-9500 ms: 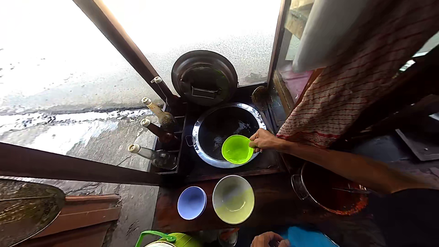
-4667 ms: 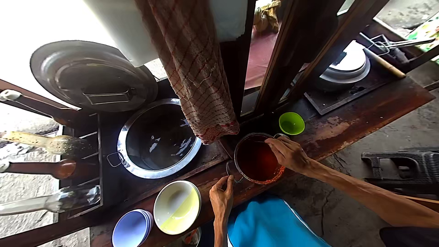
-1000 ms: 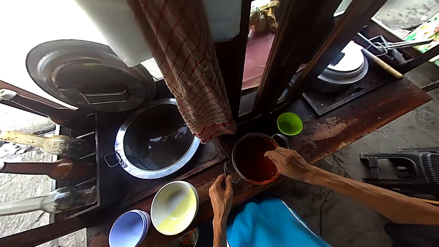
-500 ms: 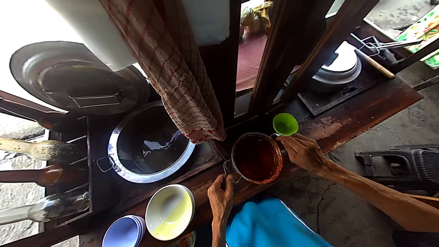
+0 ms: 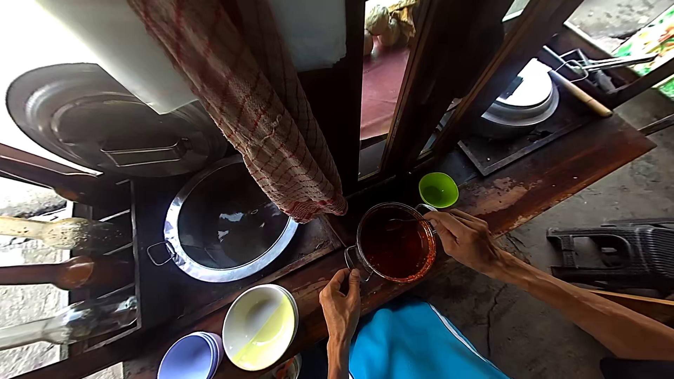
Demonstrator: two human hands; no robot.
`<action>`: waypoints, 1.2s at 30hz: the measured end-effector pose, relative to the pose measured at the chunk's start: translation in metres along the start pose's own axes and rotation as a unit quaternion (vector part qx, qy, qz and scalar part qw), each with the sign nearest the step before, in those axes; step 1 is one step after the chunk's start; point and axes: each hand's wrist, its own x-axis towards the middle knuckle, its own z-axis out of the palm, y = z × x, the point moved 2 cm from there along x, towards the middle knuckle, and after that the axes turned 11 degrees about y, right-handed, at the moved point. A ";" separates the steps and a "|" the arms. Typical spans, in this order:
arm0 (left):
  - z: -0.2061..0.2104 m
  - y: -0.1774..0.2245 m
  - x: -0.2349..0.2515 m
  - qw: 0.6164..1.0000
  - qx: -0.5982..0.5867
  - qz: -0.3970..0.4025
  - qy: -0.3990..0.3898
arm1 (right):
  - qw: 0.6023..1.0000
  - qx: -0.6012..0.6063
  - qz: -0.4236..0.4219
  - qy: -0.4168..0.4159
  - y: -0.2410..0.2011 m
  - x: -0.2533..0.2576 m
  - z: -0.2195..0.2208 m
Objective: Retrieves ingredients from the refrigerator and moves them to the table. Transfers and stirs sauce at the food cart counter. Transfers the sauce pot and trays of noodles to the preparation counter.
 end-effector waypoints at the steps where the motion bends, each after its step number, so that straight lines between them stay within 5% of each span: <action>1: 0.000 0.001 0.000 1.000 0.001 0.003 0.000 | 1.000 0.016 0.017 -0.002 -0.001 0.000 0.004; 5: 0.001 0.003 0.000 1.000 -0.004 0.012 0.003 | 0.996 0.077 0.037 0.001 -0.002 -0.003 0.024; 19: 0.001 0.005 -0.003 1.000 -0.004 0.007 0.005 | 0.982 0.133 -0.130 0.009 -0.008 -0.036 0.009; 28: 0.003 0.010 -0.004 1.000 -0.001 0.009 0.001 | 0.997 0.036 0.039 -0.056 0.001 -0.038 0.012; 36: 0.001 0.003 -0.006 1.000 0.000 0.008 0.010 | 0.949 0.074 0.243 -0.185 -0.003 -0.025 0.025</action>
